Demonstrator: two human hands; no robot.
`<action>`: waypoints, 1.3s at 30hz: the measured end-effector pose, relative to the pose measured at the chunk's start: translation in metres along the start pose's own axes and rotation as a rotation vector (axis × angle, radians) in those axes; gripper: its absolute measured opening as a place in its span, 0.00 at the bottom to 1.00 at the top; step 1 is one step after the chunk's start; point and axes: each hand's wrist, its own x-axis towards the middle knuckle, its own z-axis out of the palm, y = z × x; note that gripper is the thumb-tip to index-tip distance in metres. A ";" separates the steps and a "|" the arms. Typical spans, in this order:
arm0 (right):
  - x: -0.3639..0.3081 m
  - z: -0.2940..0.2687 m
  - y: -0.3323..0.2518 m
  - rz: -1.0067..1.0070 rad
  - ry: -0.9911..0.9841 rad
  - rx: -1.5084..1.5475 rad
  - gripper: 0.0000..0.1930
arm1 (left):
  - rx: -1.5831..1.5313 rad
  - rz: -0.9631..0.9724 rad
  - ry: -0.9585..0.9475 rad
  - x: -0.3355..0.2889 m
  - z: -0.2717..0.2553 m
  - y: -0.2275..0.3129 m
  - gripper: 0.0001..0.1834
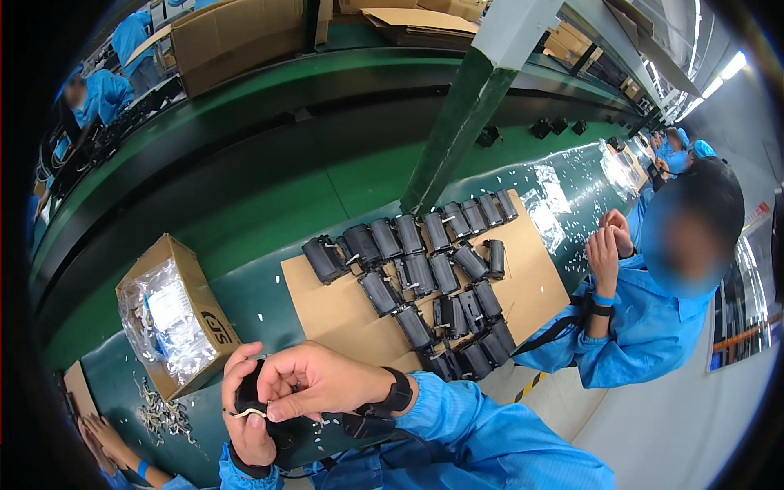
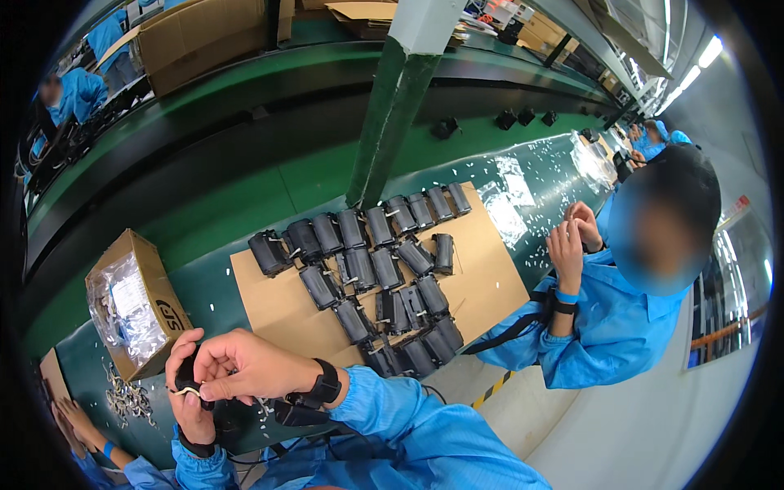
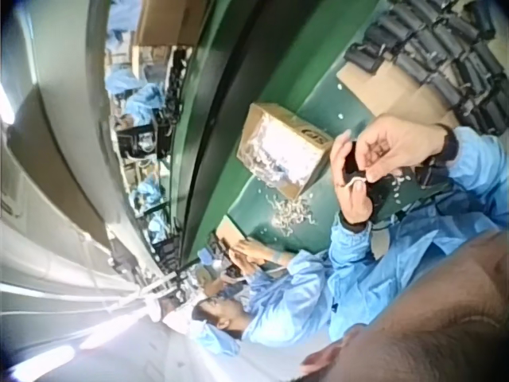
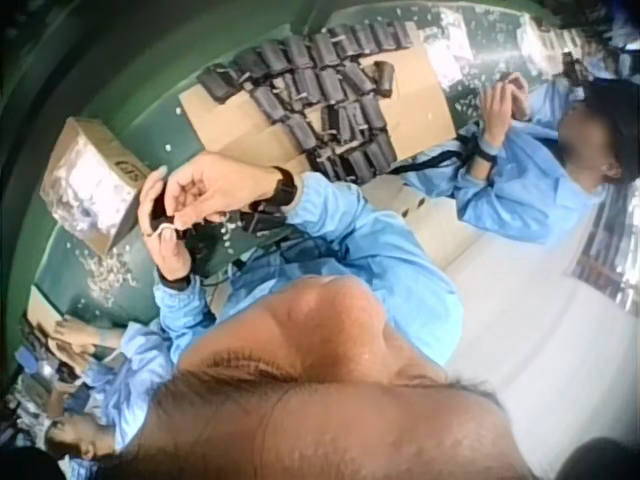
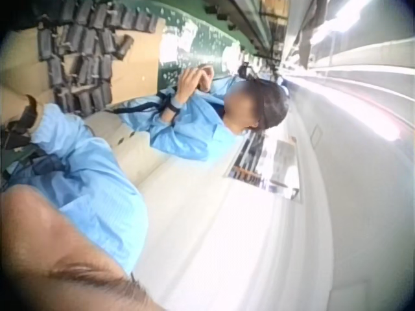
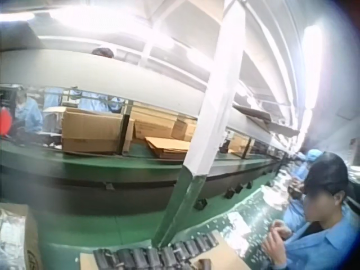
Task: The recorder is assembling small electronic components on a factory assembly line.
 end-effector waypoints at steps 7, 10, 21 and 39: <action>0.007 0.012 -0.002 0.148 0.036 -0.060 0.11 | 0.142 0.146 0.030 -0.002 -0.009 0.001 0.30; -0.002 0.015 -0.009 0.169 0.146 -0.122 0.12 | 0.072 0.194 -0.040 0.011 -0.010 -0.008 0.27; -0.008 0.013 0.002 0.028 0.214 -0.099 0.11 | 0.154 0.297 0.012 0.001 -0.006 -0.012 0.24; -0.007 0.004 0.002 0.044 0.235 -0.039 0.10 | 0.204 0.232 -0.002 0.005 -0.008 -0.012 0.33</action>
